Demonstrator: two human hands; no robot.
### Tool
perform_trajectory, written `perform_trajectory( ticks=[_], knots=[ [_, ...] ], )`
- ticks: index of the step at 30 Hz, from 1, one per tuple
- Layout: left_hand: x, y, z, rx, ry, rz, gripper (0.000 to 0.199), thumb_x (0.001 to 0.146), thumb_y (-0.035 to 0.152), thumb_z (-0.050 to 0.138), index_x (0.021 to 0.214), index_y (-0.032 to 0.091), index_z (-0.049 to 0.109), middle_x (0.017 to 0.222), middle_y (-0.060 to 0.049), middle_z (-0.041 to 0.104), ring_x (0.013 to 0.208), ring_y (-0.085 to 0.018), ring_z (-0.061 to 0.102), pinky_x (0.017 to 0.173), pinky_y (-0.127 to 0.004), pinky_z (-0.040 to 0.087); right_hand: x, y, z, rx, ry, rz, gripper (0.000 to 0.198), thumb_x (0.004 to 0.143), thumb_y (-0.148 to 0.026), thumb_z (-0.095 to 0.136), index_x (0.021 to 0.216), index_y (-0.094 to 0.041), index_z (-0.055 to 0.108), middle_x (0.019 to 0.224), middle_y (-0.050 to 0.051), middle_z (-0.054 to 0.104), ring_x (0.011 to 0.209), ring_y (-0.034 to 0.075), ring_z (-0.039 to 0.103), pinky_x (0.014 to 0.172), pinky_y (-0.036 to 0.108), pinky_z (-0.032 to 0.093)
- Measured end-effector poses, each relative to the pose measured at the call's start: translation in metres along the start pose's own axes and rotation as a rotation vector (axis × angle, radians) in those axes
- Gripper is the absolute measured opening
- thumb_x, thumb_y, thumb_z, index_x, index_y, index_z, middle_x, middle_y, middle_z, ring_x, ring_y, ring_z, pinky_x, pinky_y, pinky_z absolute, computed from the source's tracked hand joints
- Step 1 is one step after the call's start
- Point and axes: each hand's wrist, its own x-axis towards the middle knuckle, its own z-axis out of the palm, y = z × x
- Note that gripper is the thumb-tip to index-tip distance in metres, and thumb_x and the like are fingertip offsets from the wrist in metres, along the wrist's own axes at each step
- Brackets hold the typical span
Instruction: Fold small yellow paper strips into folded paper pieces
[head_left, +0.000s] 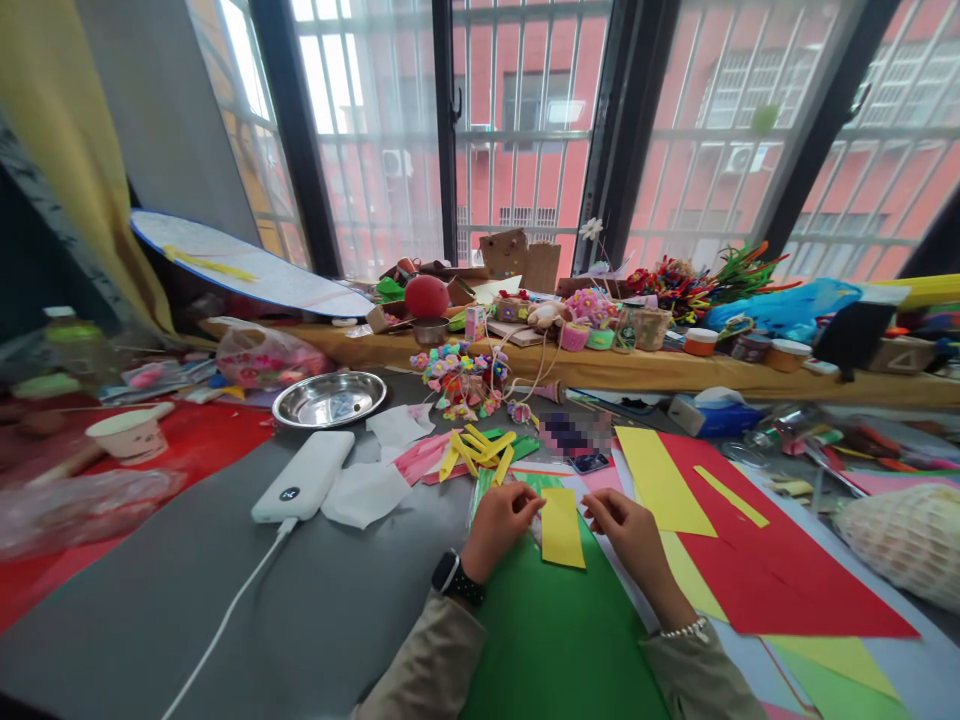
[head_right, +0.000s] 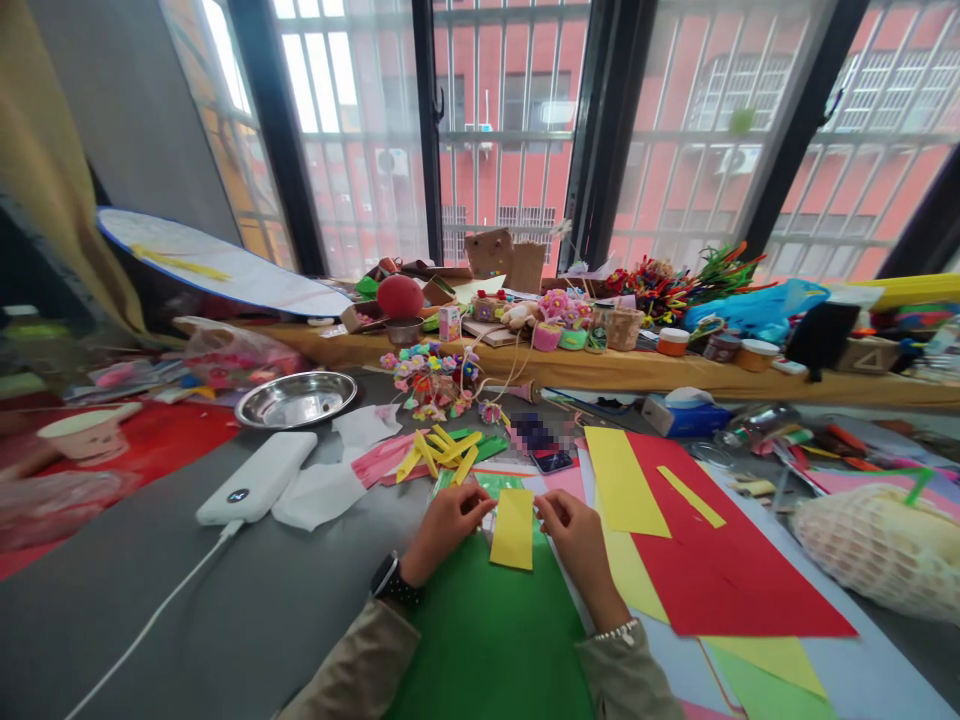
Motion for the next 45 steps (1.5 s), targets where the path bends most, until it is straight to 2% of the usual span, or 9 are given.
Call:
perform_trajectory(
  ticks=[3,7,13,18,25,32,37,41,45],
  knots=[
    [-0.004,0.004,0.001,0.101,-0.052,0.171,0.03,0.068,0.038,0.049,0.088,0.017,0.057,0.09,-0.007,0.06,0.085,-0.018,0.053,0.075,-0.029,0.038,0.0,0.001,0.0,-0.011,-0.017,-0.002,0.029,0.073,-0.043,0.042,0.065,-0.017,0.055,0.056,0.001,0.059,0.048,0.013,0.056,0.049,0.022,0.041],
    [-0.008,0.0,0.005,0.199,-0.292,0.319,0.075,0.05,0.048,0.062,0.115,0.017,0.039,0.117,-0.011,0.044,0.109,-0.026,0.036,0.092,-0.041,0.022,0.0,0.002,0.001,-0.013,-0.023,0.0,0.029,0.073,-0.042,0.043,0.066,-0.017,0.055,0.056,0.001,0.059,0.048,0.013,0.056,0.049,0.022,0.041],
    [-0.004,-0.002,0.011,0.189,-0.146,0.339,0.02,0.074,0.031,0.045,0.08,0.023,0.063,0.083,-0.005,0.063,0.089,-0.02,0.052,0.084,-0.037,0.031,0.0,0.002,0.002,0.007,-0.028,-0.008,0.028,0.072,-0.042,0.043,0.065,-0.018,0.055,0.056,0.001,0.059,0.049,0.014,0.056,0.048,0.023,0.042],
    [-0.001,0.005,0.003,-0.051,0.172,0.219,0.023,0.073,0.033,0.046,0.074,0.018,0.064,0.076,-0.007,0.06,0.077,-0.017,0.052,0.071,-0.028,0.039,0.0,0.002,0.001,0.007,0.004,0.011,0.029,0.071,-0.044,0.044,0.067,-0.018,0.057,0.057,0.001,0.06,0.049,0.015,0.056,0.049,0.024,0.042],
    [-0.001,0.001,0.002,-0.48,0.272,-0.133,0.028,0.07,0.04,0.046,0.076,0.015,0.057,0.051,0.004,0.051,0.035,-0.006,0.044,0.035,-0.016,0.032,0.001,0.002,0.001,0.113,0.049,0.037,0.032,0.07,-0.047,0.045,0.074,-0.018,0.057,0.066,0.002,0.06,0.057,0.015,0.055,0.051,0.023,0.043],
    [0.0,0.001,0.004,-0.489,0.265,-0.146,0.027,0.069,0.04,0.047,0.074,0.015,0.056,0.047,0.005,0.05,0.033,-0.006,0.045,0.031,-0.015,0.03,0.002,0.007,0.003,0.411,-0.047,0.072,0.039,0.07,-0.05,0.042,0.075,-0.015,0.057,0.066,0.003,0.06,0.054,0.014,0.054,0.051,0.026,0.046],
    [0.001,0.001,0.003,-0.511,0.253,-0.126,0.03,0.07,0.041,0.047,0.075,0.014,0.058,0.051,0.001,0.055,0.04,-0.008,0.051,0.036,-0.016,0.037,0.0,0.001,0.003,0.243,-0.053,-0.002,0.021,0.066,-0.037,0.055,0.072,-0.017,0.056,0.07,0.002,0.058,0.063,0.016,0.055,0.055,0.026,0.046],
    [0.003,-0.001,0.004,-0.742,0.262,-0.199,0.044,0.069,0.048,0.043,0.085,0.01,0.057,0.084,-0.011,0.061,0.071,-0.018,0.06,0.061,-0.026,0.048,0.0,-0.002,0.0,0.05,0.108,-0.196,0.015,0.069,-0.032,0.051,0.069,-0.019,0.058,0.075,0.004,0.058,0.075,0.018,0.053,0.07,0.033,0.043],
    [0.005,-0.002,0.01,-0.912,0.05,-0.351,0.049,0.065,0.053,0.044,0.091,0.012,0.052,0.076,-0.01,0.062,0.062,-0.019,0.061,0.058,-0.031,0.049,0.001,0.0,0.0,-0.161,0.182,-0.342,0.01,0.069,-0.028,0.053,0.07,-0.022,0.061,0.081,0.004,0.057,0.083,0.02,0.049,0.075,0.037,0.038]
  ],
)
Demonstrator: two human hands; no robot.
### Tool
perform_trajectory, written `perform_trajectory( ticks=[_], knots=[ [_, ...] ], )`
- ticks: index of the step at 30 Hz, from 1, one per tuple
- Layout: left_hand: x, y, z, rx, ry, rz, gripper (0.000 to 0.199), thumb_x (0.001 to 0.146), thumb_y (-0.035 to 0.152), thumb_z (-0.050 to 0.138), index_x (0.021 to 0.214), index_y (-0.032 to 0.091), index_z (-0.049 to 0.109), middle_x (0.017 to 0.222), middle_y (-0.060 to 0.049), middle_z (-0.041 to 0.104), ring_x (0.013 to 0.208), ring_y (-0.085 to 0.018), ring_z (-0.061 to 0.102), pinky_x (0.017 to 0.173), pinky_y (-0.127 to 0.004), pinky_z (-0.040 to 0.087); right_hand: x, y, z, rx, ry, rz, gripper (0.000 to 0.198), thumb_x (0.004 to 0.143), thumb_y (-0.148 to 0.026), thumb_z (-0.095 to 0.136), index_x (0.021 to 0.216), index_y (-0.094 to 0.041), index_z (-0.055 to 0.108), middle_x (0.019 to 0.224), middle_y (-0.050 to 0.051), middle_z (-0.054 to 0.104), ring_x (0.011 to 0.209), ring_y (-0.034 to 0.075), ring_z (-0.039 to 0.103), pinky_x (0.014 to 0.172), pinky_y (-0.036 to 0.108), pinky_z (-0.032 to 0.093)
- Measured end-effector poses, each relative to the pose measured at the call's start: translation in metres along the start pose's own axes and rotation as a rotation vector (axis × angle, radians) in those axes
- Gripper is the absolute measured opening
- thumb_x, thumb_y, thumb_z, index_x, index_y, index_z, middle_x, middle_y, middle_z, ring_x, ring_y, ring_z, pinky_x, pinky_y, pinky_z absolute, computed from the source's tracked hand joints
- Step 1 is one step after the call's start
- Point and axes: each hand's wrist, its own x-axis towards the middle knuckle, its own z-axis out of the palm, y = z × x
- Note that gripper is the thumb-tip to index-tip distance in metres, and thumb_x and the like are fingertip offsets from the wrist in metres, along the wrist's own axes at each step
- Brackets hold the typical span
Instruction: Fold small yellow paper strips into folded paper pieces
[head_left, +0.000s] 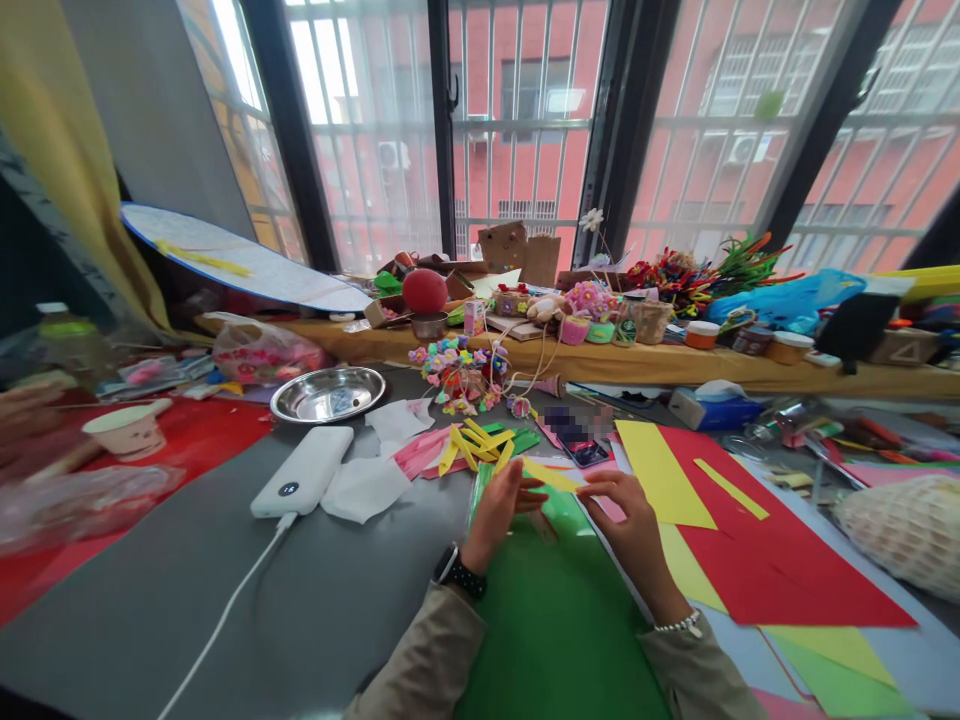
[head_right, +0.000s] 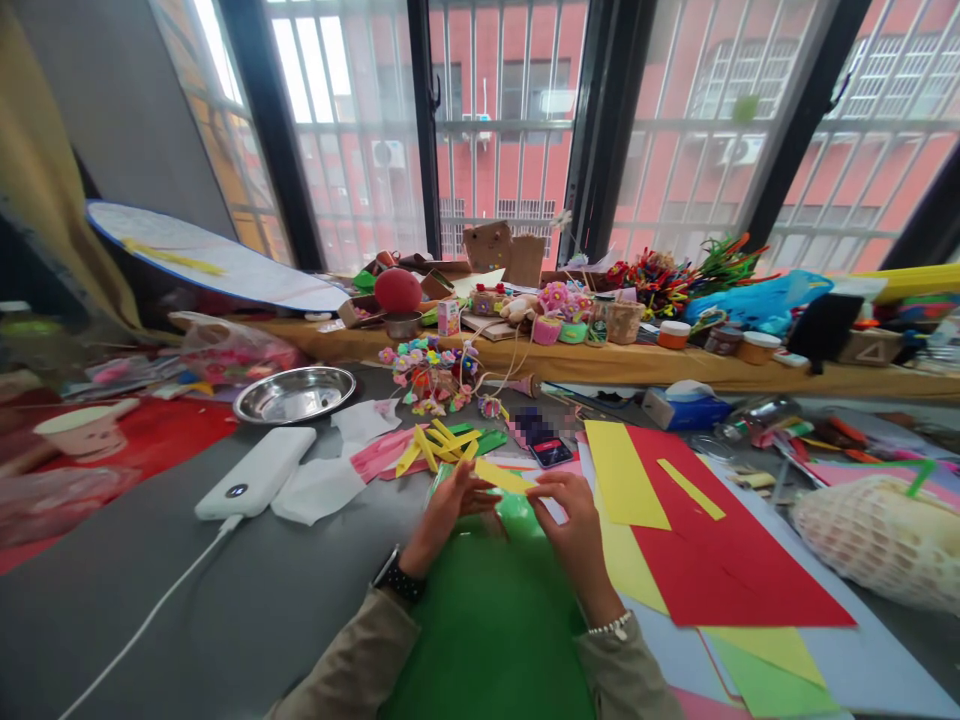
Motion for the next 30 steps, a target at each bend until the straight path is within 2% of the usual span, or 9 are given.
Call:
perform_trajectory(
  ticks=[2,4,7,10,14,17,22,26,30],
  knots=[
    [-0.001,-0.002,0.002,0.051,-0.083,-0.025,0.039,0.065,0.047,0.049,0.087,0.015,0.053,0.07,-0.007,0.063,0.058,-0.019,0.061,0.055,-0.031,0.049,-0.001,0.002,0.002,-0.043,-0.019,-0.054,0.01,0.069,-0.025,0.052,0.071,-0.024,0.061,0.084,0.004,0.056,0.085,0.02,0.048,0.074,0.036,0.039],
    [-0.002,-0.002,0.003,0.101,-0.122,0.017,0.031,0.064,0.04,0.053,0.084,0.016,0.055,0.072,-0.006,0.063,0.06,-0.019,0.061,0.056,-0.031,0.049,-0.002,0.005,0.004,-0.07,-0.035,-0.098,0.012,0.068,-0.021,0.051,0.071,-0.025,0.062,0.084,0.004,0.056,0.085,0.02,0.047,0.074,0.035,0.039],
    [-0.003,-0.001,0.002,0.134,-0.093,0.081,0.023,0.064,0.035,0.054,0.076,0.015,0.056,0.069,-0.005,0.062,0.062,-0.02,0.061,0.057,-0.032,0.049,-0.002,0.006,0.005,-0.083,-0.028,-0.12,0.014,0.067,-0.017,0.049,0.07,-0.024,0.062,0.084,0.004,0.055,0.086,0.02,0.047,0.075,0.036,0.038],
    [-0.003,0.0,0.002,0.131,-0.056,0.085,0.019,0.065,0.032,0.053,0.073,0.016,0.055,0.063,-0.004,0.061,0.06,-0.02,0.061,0.055,-0.032,0.049,-0.002,0.002,0.003,-0.036,-0.016,-0.081,0.015,0.069,-0.02,0.046,0.073,-0.023,0.06,0.087,0.005,0.054,0.087,0.021,0.047,0.078,0.038,0.037],
    [-0.002,-0.001,0.001,0.148,-0.055,0.085,0.021,0.066,0.034,0.05,0.08,0.017,0.053,0.062,-0.002,0.06,0.056,-0.019,0.061,0.053,-0.032,0.049,-0.001,-0.005,0.001,0.11,0.035,0.065,0.018,0.072,-0.029,0.045,0.084,-0.02,0.056,0.093,0.007,0.052,0.091,0.021,0.046,0.073,0.036,0.041],
    [-0.002,0.001,0.001,0.154,-0.049,0.088,0.022,0.067,0.036,0.05,0.078,0.017,0.053,0.063,-0.002,0.06,0.055,-0.018,0.061,0.052,-0.03,0.049,-0.001,-0.005,0.003,0.242,0.069,0.216,0.023,0.069,-0.034,0.051,0.086,-0.019,0.053,0.094,0.008,0.052,0.088,0.02,0.048,0.068,0.032,0.045],
    [-0.002,0.006,0.0,0.138,-0.01,0.095,0.021,0.065,0.038,0.051,0.069,0.017,0.051,0.054,0.002,0.057,0.047,-0.015,0.058,0.048,-0.027,0.048,-0.001,0.001,0.011,0.52,0.037,0.524,0.045,0.063,-0.037,0.057,0.102,-0.019,0.043,0.094,0.008,0.053,0.079,0.019,0.055,0.058,0.028,0.048],
    [-0.002,0.008,0.0,0.101,-0.025,0.056,0.024,0.063,0.039,0.054,0.07,0.016,0.052,0.053,0.003,0.057,0.049,-0.015,0.059,0.048,-0.026,0.048,-0.002,0.001,0.012,0.675,-0.146,0.603,0.034,0.063,-0.037,0.056,0.09,-0.017,0.052,0.078,0.004,0.059,0.064,0.016,0.057,0.047,0.024,0.047],
    [-0.001,0.008,-0.001,0.049,-0.069,-0.055,0.033,0.058,0.039,0.06,0.074,0.011,0.055,0.059,-0.003,0.062,0.055,-0.015,0.06,0.055,-0.025,0.049,-0.004,-0.001,0.013,0.74,-0.124,0.63,0.023,0.062,-0.034,0.059,0.077,-0.017,0.054,0.068,0.0,0.059,0.055,0.012,0.055,0.051,0.024,0.048]
  ],
)
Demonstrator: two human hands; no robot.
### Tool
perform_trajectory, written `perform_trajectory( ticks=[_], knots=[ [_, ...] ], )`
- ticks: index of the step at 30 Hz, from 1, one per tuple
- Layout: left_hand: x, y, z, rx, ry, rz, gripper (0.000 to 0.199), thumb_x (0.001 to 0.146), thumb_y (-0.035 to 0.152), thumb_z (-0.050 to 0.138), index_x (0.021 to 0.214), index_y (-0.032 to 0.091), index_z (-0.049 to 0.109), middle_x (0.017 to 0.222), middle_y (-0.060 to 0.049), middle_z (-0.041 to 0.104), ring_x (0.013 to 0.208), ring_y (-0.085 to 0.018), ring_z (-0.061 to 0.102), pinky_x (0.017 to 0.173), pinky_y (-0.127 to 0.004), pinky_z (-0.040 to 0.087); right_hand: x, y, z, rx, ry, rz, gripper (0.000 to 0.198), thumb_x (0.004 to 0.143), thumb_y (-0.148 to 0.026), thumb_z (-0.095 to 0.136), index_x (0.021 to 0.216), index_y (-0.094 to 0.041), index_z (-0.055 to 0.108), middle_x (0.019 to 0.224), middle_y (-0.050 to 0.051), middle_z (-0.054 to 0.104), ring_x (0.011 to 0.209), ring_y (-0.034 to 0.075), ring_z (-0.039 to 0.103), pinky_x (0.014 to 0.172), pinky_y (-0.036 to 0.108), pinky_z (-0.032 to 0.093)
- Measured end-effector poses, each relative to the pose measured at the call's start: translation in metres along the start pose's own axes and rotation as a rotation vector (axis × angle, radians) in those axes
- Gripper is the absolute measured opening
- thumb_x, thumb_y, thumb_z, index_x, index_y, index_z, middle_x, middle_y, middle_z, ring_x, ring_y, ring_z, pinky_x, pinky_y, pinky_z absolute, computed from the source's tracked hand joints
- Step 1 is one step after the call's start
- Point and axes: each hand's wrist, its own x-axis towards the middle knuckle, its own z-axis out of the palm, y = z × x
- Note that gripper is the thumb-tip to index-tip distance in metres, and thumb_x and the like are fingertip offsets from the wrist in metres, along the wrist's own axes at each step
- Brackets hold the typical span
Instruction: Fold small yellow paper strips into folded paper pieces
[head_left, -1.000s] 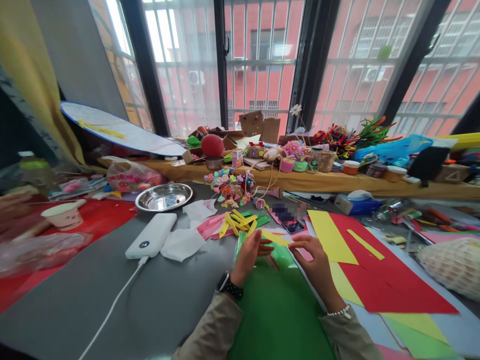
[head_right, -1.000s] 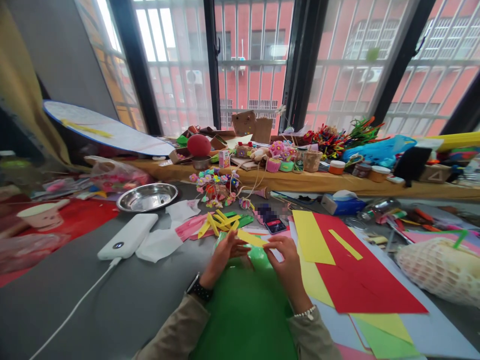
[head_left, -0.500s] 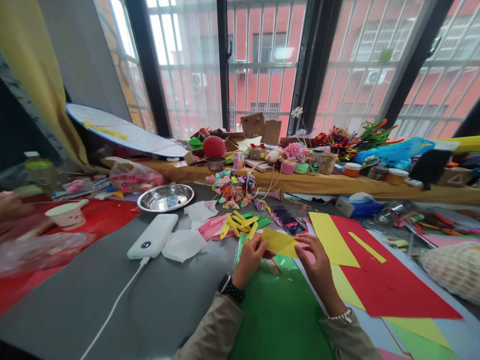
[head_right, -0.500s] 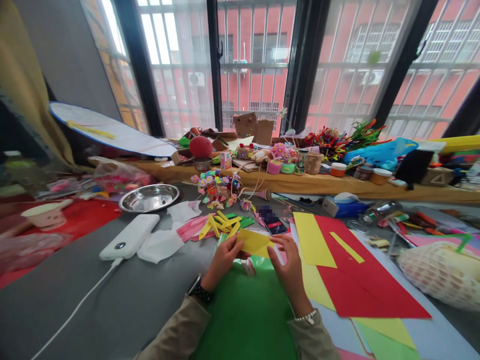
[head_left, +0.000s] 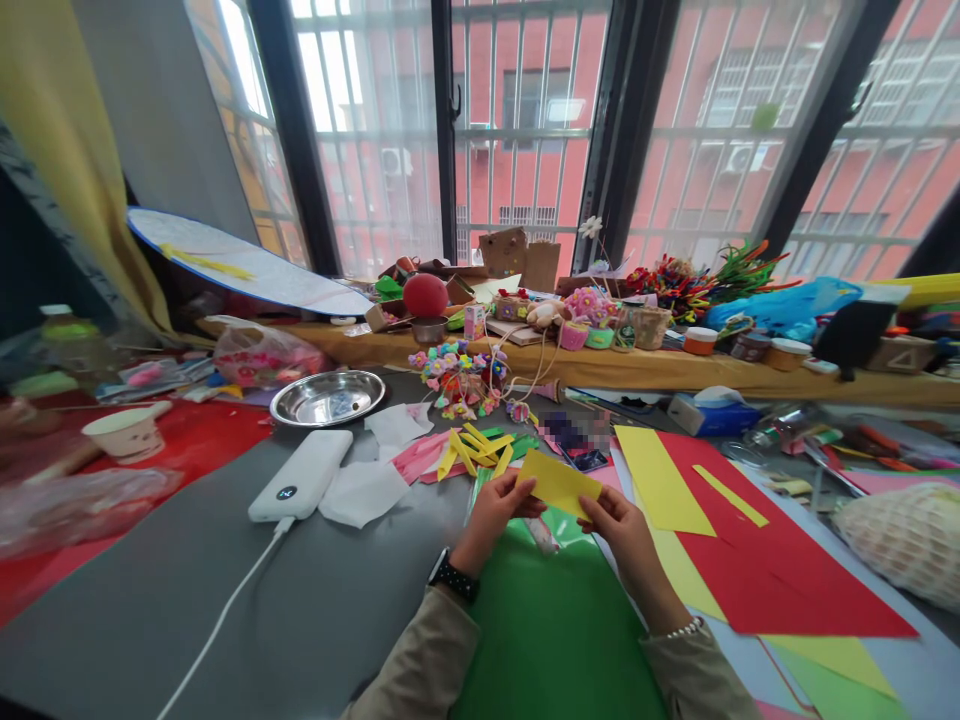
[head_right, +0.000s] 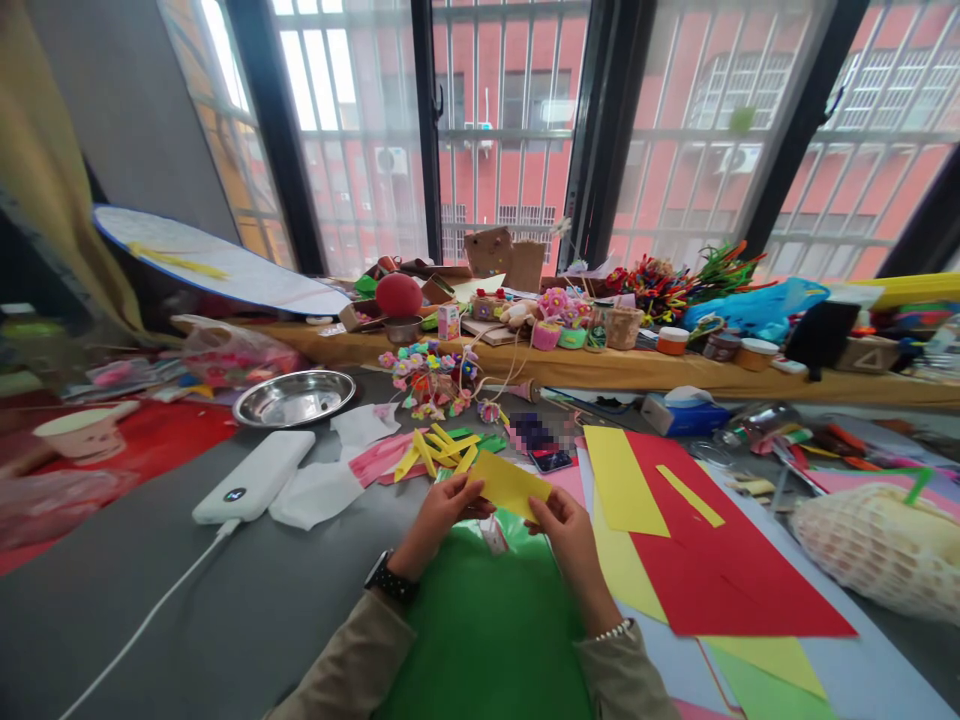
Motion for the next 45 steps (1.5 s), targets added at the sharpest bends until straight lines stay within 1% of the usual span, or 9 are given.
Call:
perform_trajectory(
  ticks=[6,10,14,21,26,31,36,40,45],
  knots=[
    [-0.001,-0.004,0.002,0.046,-0.139,-0.145,0.032,0.054,0.039,0.063,0.064,0.009,0.059,0.061,-0.007,0.064,0.054,-0.014,0.06,0.056,-0.025,0.048,0.0,0.002,0.003,0.04,-0.082,0.007,0.026,0.061,-0.035,0.06,0.077,-0.016,0.053,0.067,-0.001,0.058,0.059,0.014,0.056,0.055,0.028,0.05],
    [-0.001,-0.005,0.002,0.078,-0.161,-0.158,0.032,0.056,0.039,0.062,0.061,0.008,0.059,0.059,-0.007,0.064,0.051,-0.013,0.059,0.054,-0.024,0.046,-0.003,-0.001,0.006,-0.143,-0.045,-0.103,0.031,0.066,-0.037,0.054,0.088,-0.015,0.054,0.066,0.001,0.058,0.06,0.015,0.056,0.053,0.027,0.048],
    [-0.001,-0.005,0.002,0.091,-0.164,-0.173,0.029,0.057,0.037,0.061,0.059,0.008,0.059,0.058,-0.006,0.064,0.049,-0.013,0.058,0.054,-0.023,0.046,-0.007,-0.001,0.01,-0.394,-0.045,-0.272,0.041,0.074,-0.03,0.045,0.113,-0.019,0.042,0.091,0.005,0.059,0.08,0.019,0.056,0.067,0.029,0.046],
    [0.001,-0.006,0.001,0.031,-0.119,-0.138,0.03,0.06,0.042,0.057,0.063,0.013,0.06,0.064,-0.005,0.064,0.059,-0.017,0.06,0.059,-0.028,0.047,-0.005,0.007,0.009,-0.507,-0.238,-0.513,0.044,0.075,-0.011,0.033,0.116,-0.023,0.041,0.122,-0.001,0.041,0.111,0.017,0.035,0.094,0.033,0.028],
    [0.001,-0.004,0.001,-0.043,-0.149,-0.116,0.047,0.064,0.056,0.042,0.069,0.013,0.061,0.07,-0.008,0.064,0.065,-0.019,0.06,0.063,-0.031,0.047,-0.006,0.007,0.009,-0.461,-0.252,-0.509,0.047,0.07,-0.006,0.033,0.11,-0.025,0.047,0.121,-0.001,0.041,0.111,0.016,0.036,0.094,0.033,0.028],
    [0.002,-0.006,0.002,0.038,0.027,-0.089,0.037,0.056,0.048,0.057,0.06,0.012,0.057,0.056,-0.005,0.062,0.055,-0.017,0.059,0.059,-0.029,0.047,-0.01,0.003,0.015,-0.383,-0.309,-0.421,0.042,0.069,-0.005,0.033,0.1,-0.023,0.054,0.12,0.0,0.043,0.11,0.016,0.038,0.092,0.033,0.031],
    [-0.001,-0.001,0.003,0.213,0.159,0.028,0.036,0.059,0.047,0.054,0.056,0.011,0.053,0.049,-0.001,0.057,0.048,-0.014,0.056,0.048,-0.024,0.045,-0.013,-0.006,0.015,-0.174,-0.381,-0.294,0.03,0.069,-0.011,0.04,0.091,-0.021,0.056,0.117,0.003,0.045,0.107,0.019,0.04,0.085,0.032,0.037],
    [-0.008,0.0,0.007,0.436,-0.056,0.107,0.037,0.062,0.047,0.05,0.059,0.011,0.056,0.051,0.0,0.055,0.047,-0.011,0.051,0.044,-0.019,0.038,-0.007,-0.007,0.01,-0.072,-0.232,-0.195,0.022,0.075,-0.028,0.041,0.089,-0.019,0.054,0.099,0.007,0.056,0.091,0.02,0.052,0.071,0.032,0.044],
    [-0.013,-0.005,0.012,0.672,-0.332,0.19,0.037,0.066,0.045,0.047,0.054,0.01,0.056,0.045,0.004,0.043,0.044,-0.005,0.036,0.04,-0.016,0.025,-0.003,-0.003,0.007,-0.252,-0.141,-0.12,0.025,0.065,-0.037,0.056,0.075,-0.014,0.058,0.072,0.005,0.06,0.071,0.019,0.055,0.061,0.027,0.043]
  ],
)
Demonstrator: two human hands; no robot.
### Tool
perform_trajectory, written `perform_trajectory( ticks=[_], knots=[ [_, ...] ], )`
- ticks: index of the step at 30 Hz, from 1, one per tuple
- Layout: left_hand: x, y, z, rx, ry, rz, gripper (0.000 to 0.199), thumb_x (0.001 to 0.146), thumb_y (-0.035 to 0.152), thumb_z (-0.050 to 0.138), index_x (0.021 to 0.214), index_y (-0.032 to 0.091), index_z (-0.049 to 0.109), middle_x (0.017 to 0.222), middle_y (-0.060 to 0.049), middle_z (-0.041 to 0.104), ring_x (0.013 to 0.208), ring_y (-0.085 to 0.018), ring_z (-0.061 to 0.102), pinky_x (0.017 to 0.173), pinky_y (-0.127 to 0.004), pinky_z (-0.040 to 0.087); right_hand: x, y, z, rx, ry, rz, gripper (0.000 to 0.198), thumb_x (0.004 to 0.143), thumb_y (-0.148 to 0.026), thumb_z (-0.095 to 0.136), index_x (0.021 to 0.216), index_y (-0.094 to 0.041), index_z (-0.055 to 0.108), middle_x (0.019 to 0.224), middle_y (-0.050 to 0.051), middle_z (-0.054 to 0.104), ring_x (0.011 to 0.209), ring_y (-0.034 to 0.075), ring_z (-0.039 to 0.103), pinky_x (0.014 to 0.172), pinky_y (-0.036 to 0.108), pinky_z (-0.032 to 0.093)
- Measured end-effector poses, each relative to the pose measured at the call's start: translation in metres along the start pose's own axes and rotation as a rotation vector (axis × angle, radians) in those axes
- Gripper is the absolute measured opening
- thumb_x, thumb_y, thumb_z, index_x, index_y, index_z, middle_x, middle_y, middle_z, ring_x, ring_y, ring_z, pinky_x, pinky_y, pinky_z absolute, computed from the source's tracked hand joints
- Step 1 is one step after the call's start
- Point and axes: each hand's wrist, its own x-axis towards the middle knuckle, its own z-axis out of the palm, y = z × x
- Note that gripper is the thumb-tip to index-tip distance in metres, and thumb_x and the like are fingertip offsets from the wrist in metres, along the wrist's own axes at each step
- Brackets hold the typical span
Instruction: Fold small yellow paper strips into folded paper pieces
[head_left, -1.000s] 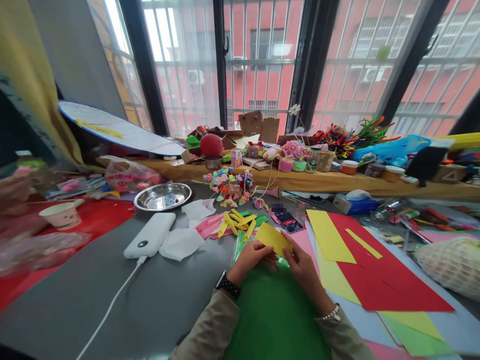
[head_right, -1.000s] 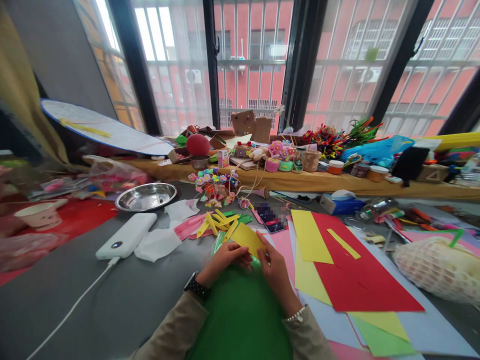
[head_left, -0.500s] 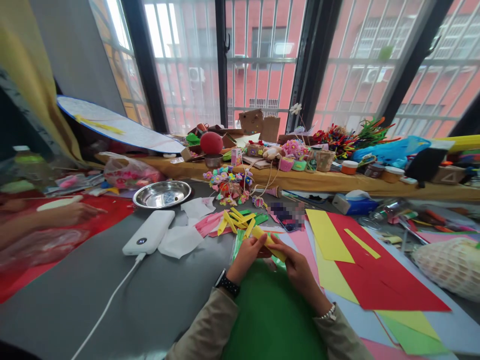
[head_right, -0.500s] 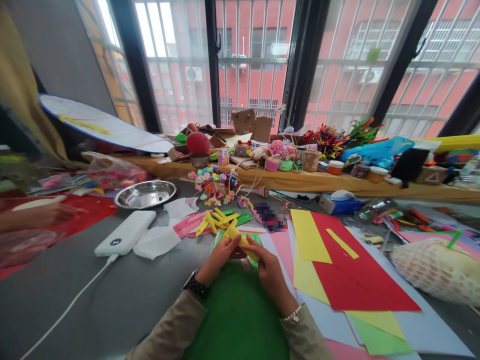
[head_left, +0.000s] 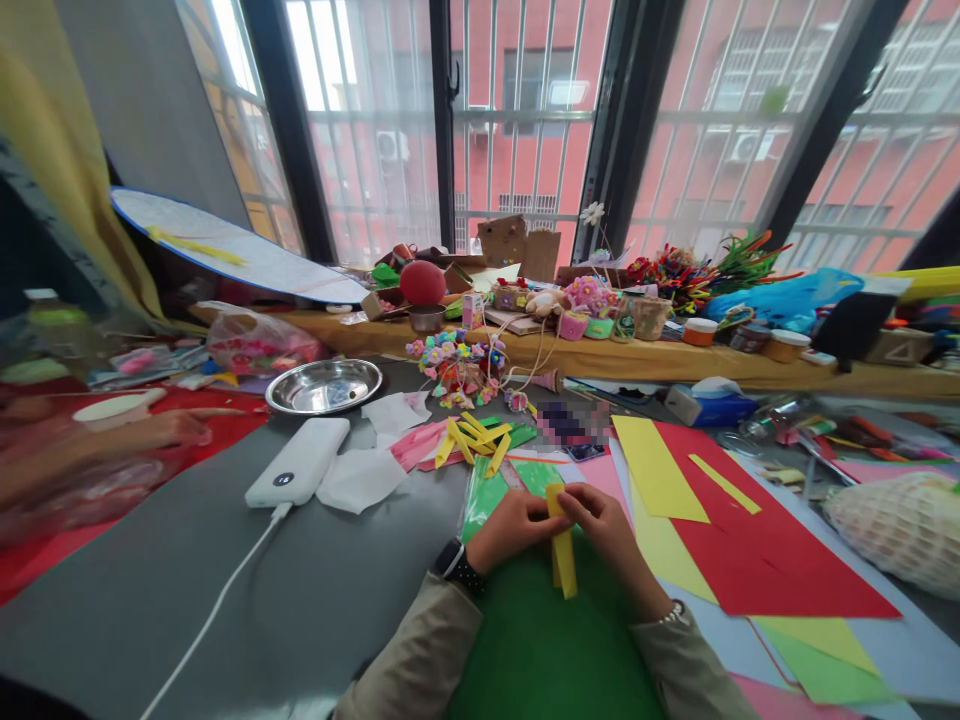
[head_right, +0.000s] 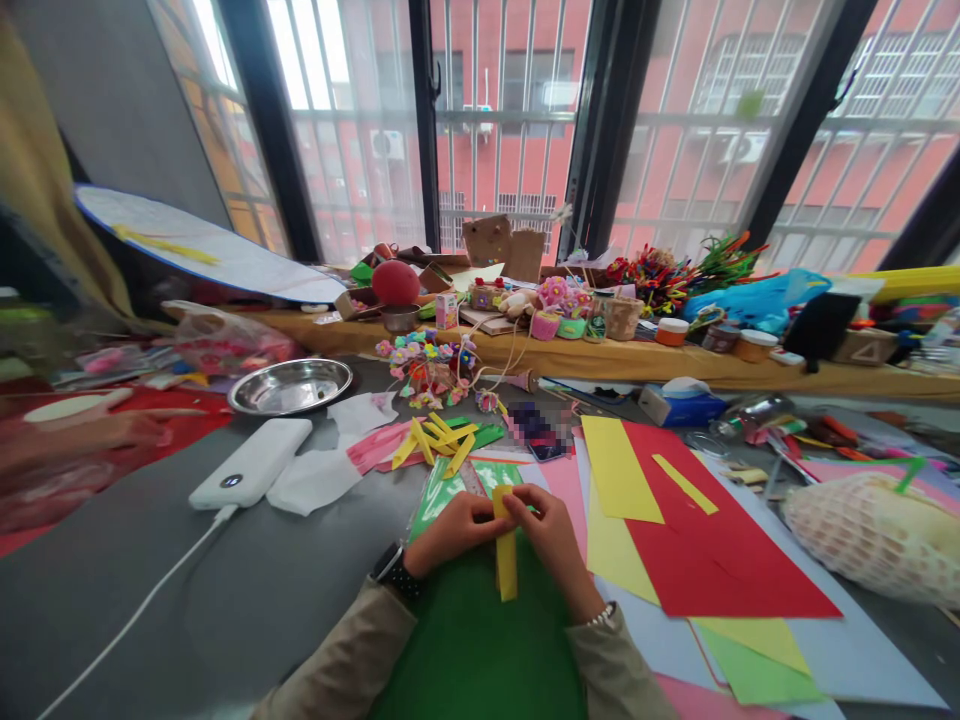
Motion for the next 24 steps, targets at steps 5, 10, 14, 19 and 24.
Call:
perform_trajectory(
  ticks=[5,10,14,19,24],
  knots=[
    [0.0003,-0.0009,-0.0004,-0.022,-0.023,-0.022,0.038,0.067,0.047,0.044,0.059,0.011,0.055,0.049,0.004,0.042,0.047,-0.006,0.035,0.043,-0.016,0.026,-0.0018,-0.0013,0.0006,0.011,0.015,0.019,0.026,0.066,-0.038,0.055,0.07,-0.013,0.059,0.066,0.003,0.06,0.066,0.017,0.053,0.061,0.025,0.041],
    [-0.0009,0.0033,-0.0032,-0.162,-0.085,-0.037,0.035,0.067,0.044,0.046,0.063,0.011,0.056,0.052,0.004,0.044,0.048,-0.006,0.038,0.045,-0.016,0.03,-0.0014,-0.0005,-0.0002,0.047,0.016,0.025,0.027,0.067,-0.038,0.054,0.072,-0.013,0.061,0.066,0.003,0.061,0.064,0.016,0.053,0.06,0.025,0.041],
    [-0.0011,0.0035,-0.0039,-0.192,-0.066,-0.048,0.033,0.066,0.043,0.048,0.064,0.012,0.059,0.052,0.003,0.048,0.049,-0.007,0.041,0.045,-0.016,0.031,-0.0016,0.0006,-0.0008,0.048,0.026,0.038,0.03,0.066,-0.041,0.053,0.075,-0.013,0.062,0.07,0.004,0.062,0.067,0.018,0.054,0.061,0.026,0.042],
    [-0.0006,0.0016,-0.0046,-0.154,-0.04,-0.076,0.032,0.065,0.042,0.05,0.061,0.012,0.06,0.051,0.002,0.051,0.048,-0.008,0.042,0.045,-0.017,0.031,-0.0021,-0.0009,-0.0002,0.027,0.028,0.037,0.03,0.067,-0.04,0.053,0.076,-0.013,0.062,0.071,0.004,0.062,0.069,0.018,0.054,0.062,0.026,0.042],
    [-0.0002,0.0006,-0.0035,-0.182,-0.019,-0.095,0.031,0.063,0.041,0.052,0.061,0.012,0.06,0.052,0.002,0.054,0.048,-0.008,0.045,0.045,-0.017,0.033,-0.0021,-0.0019,0.0002,0.04,0.032,0.024,0.027,0.067,-0.038,0.054,0.073,-0.013,0.061,0.068,0.003,0.061,0.068,0.017,0.053,0.062,0.026,0.041]
  ],
)
